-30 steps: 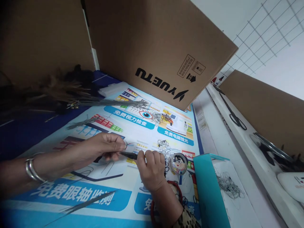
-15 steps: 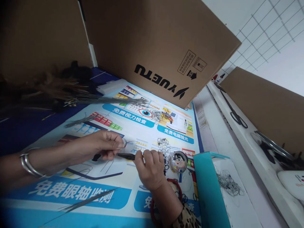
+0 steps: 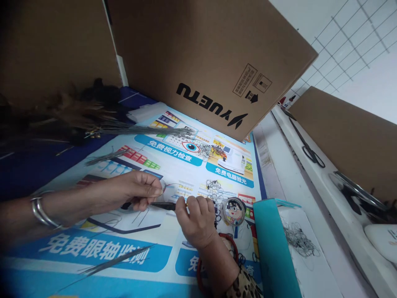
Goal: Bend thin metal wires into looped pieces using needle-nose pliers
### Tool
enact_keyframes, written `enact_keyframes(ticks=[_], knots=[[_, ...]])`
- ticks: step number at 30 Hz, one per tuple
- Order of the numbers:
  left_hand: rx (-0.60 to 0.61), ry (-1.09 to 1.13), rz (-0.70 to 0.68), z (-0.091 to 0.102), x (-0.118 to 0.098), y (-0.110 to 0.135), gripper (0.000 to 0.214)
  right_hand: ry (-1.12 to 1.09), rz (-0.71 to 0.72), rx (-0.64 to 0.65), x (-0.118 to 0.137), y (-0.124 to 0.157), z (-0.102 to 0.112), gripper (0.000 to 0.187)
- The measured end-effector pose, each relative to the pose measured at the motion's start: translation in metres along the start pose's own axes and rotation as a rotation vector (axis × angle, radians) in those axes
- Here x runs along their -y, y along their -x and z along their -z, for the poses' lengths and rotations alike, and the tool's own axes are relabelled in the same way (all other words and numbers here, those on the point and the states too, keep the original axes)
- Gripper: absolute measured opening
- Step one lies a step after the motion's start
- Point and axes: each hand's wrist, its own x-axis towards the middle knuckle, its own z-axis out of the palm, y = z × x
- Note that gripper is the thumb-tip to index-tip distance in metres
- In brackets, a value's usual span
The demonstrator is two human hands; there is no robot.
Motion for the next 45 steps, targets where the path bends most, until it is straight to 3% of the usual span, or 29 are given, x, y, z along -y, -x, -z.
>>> enact_keyframes(ticks=[9, 15, 26, 31, 35, 41, 45], knots=[[0.036, -0.093, -0.092, 0.004, 0.005, -0.002, 0.031, -0.005, 0.016, 0.066, 0.000, -0.003, 0.004, 0.010], [-0.035, -0.270, -0.147, 0.002, 0.000, 0.001, 0.025, -0.030, 0.037, 0.124, 0.001, -0.006, 0.003, 0.007], [-0.058, -0.961, -0.496, 0.005, -0.006, 0.005, 0.015, -0.299, -0.112, 0.448, 0.005, -0.007, -0.001, 0.015], [0.019, -1.185, -0.521, 0.003, -0.004, 0.011, 0.022, -0.395, -0.198, 0.675, 0.003, -0.016, 0.009, 0.019], [0.050, -1.276, -0.539, 0.001, -0.002, 0.013, 0.022, -0.424, -0.261, 0.786, 0.003, -0.022, 0.014, 0.023], [0.067, -1.217, -0.519, -0.001, -0.003, 0.013, 0.022, -0.503, -0.291, 0.773, 0.001, -0.018, 0.011, 0.016], [-0.021, -0.953, -0.425, 0.002, -0.009, 0.009, 0.020, -0.463, -0.269, 0.569, 0.000, -0.011, 0.004, 0.012]])
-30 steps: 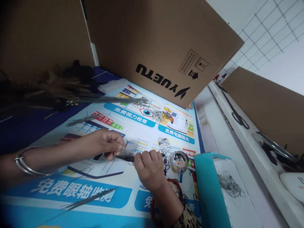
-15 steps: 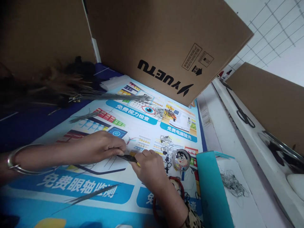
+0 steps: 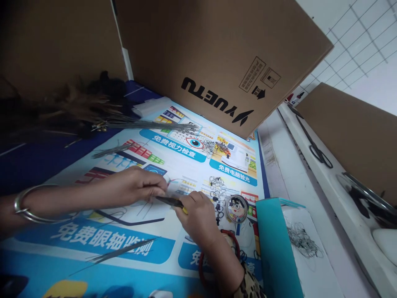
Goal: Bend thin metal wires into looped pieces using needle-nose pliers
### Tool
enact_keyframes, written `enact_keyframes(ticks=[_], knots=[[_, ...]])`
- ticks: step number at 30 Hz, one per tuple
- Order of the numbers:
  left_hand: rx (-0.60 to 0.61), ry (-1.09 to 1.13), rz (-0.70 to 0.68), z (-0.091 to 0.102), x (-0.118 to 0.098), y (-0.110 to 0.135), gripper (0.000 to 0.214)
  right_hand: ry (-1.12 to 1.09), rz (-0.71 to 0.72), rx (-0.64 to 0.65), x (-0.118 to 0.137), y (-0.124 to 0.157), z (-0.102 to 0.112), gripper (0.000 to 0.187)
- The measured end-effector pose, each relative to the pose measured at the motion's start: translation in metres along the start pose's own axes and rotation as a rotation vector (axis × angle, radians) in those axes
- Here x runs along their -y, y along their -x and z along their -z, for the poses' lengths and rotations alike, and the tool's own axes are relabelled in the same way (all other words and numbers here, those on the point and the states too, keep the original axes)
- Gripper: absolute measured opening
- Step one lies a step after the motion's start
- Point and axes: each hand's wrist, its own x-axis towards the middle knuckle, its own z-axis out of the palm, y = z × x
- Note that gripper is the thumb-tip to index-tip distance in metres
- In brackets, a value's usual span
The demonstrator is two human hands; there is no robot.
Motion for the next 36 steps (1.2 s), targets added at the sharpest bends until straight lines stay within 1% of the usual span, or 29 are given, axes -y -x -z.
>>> enact_keyframes(ticks=[3, 6, 9, 13, 18, 24, 29, 36], knots=[[-0.013, 0.308, 0.175, 0.003, 0.006, -0.005, 0.022, 0.111, 0.021, -0.180, -0.003, 0.002, -0.008, 0.009], [-0.007, 0.572, 0.290, 0.002, 0.014, -0.009, 0.025, 0.182, 0.068, -0.311, -0.003, 0.005, -0.012, 0.009], [-0.012, 0.695, 0.350, -0.003, 0.020, -0.010, 0.027, 0.289, 0.135, -0.409, -0.002, 0.006, -0.010, 0.010], [0.015, 0.752, 0.346, -0.012, 0.022, -0.011, 0.030, 0.441, 0.225, -0.480, 0.002, 0.006, -0.005, 0.014], [0.030, 0.744, 0.382, -0.018, 0.015, -0.011, 0.038, 0.524, 0.307, -0.528, 0.004, 0.005, -0.005, 0.020], [0.021, 0.775, 0.406, -0.020, 0.012, -0.012, 0.039, 0.573, 0.328, -0.543, 0.005, 0.005, -0.007, 0.020], [0.038, 0.775, 0.409, -0.022, 0.012, -0.012, 0.040, 0.588, 0.338, -0.549, 0.008, 0.003, -0.005, 0.017], [0.039, 0.733, 0.382, -0.022, 0.011, -0.010, 0.042, 0.581, 0.329, -0.474, 0.013, 0.004, 0.001, 0.015]])
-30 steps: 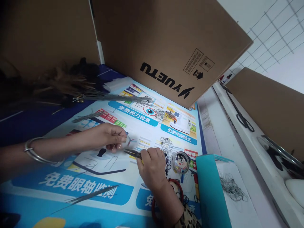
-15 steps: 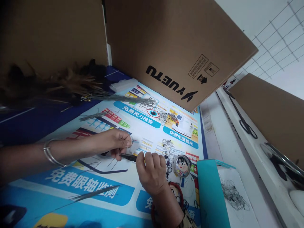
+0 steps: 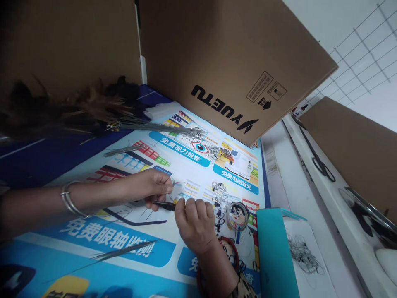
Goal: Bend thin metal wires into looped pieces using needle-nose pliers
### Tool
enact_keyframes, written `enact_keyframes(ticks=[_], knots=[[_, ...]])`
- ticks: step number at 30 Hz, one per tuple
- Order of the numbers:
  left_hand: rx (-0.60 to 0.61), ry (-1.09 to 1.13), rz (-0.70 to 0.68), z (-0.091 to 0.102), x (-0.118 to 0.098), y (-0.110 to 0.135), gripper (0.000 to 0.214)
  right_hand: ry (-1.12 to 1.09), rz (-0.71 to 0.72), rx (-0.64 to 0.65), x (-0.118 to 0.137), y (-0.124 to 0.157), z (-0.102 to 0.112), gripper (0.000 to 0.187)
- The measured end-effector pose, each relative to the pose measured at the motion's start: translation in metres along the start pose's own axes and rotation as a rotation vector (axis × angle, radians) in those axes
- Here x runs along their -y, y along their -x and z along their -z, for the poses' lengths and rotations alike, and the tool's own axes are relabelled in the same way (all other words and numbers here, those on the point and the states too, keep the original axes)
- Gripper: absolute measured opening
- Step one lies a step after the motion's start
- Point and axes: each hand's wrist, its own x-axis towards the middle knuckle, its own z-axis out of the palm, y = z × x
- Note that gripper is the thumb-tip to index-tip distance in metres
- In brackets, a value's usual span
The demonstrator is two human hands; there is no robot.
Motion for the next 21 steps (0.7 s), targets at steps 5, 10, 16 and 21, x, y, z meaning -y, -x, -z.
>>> enact_keyframes(ticks=[5, 10, 16, 21], knots=[[-0.002, 0.008, 0.015, -0.0008, -0.0007, 0.0006, 0.037, -0.017, -0.004, 0.015, 0.0004, 0.0024, -0.0010, 0.016], [-0.013, 0.006, 0.007, -0.0003, 0.0002, -0.0001, 0.037, -0.025, -0.008, 0.018, 0.0005, 0.0051, -0.0037, 0.018], [-0.038, -0.051, -0.014, 0.0009, 0.0014, -0.0010, 0.037, -0.041, -0.021, 0.043, 0.0020, 0.0028, -0.0039, 0.013], [-0.124, -0.336, -0.114, 0.0015, -0.0064, 0.0059, 0.027, -0.087, -0.059, 0.136, 0.0063, 0.0006, -0.0030, 0.007]])
